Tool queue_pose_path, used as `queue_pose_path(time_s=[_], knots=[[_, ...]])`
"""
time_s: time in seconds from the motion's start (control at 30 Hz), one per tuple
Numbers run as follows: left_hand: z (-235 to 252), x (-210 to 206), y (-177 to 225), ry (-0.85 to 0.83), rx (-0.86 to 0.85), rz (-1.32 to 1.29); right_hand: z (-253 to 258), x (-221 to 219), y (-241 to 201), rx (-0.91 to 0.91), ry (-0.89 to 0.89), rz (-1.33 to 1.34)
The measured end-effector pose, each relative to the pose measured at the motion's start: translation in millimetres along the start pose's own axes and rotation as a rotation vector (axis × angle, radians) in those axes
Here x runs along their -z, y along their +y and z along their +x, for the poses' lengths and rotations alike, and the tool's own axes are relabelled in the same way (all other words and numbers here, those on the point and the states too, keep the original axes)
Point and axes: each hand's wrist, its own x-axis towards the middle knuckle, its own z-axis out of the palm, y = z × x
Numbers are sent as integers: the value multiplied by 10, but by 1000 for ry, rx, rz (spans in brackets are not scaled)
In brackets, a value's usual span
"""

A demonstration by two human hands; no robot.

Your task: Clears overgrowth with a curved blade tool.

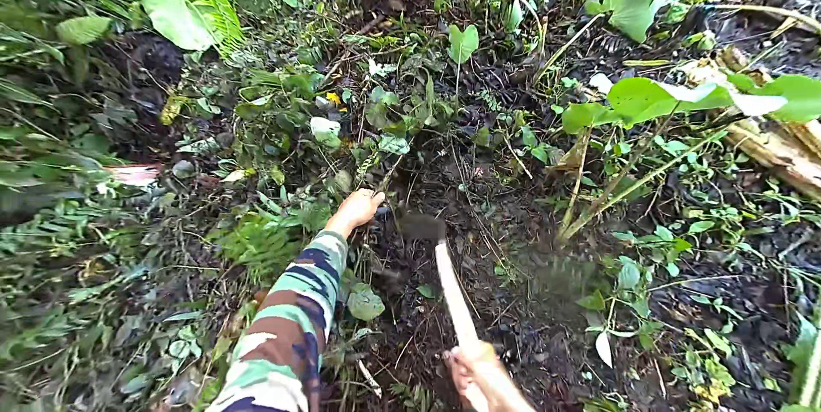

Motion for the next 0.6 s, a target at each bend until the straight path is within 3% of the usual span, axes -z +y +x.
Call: queue_pose_path(time_s=[0.07,0.17,0.23,0.3,0.37,0.4,0.5,0.53,0.6], knots=[[-88,31,75,11,-2,-16,-123,346,-385,137,95,-21],[-88,-71,137,83,-6,-22,-69,579,-1500,463,261,50],[-106,-86,172,85,4,10,110,510,-2232,686,336,216],[-135,-83,257,36,31,64,421,236,-2627,801,323,425],[-148,-83,279,35,48,99,748,-243,-2392,779,285,377],[-171,-66,260,40,53,106,887,-439,-1982,715,262,240],[-377,-34,-90,100,48,121,802,-343,-588,252,-73,-373],[-555,9,-320,108,74,130,706,-305,-353,139,-141,-440],[-972,131,-715,123,125,109,472,-304,-438,100,-171,-460]])
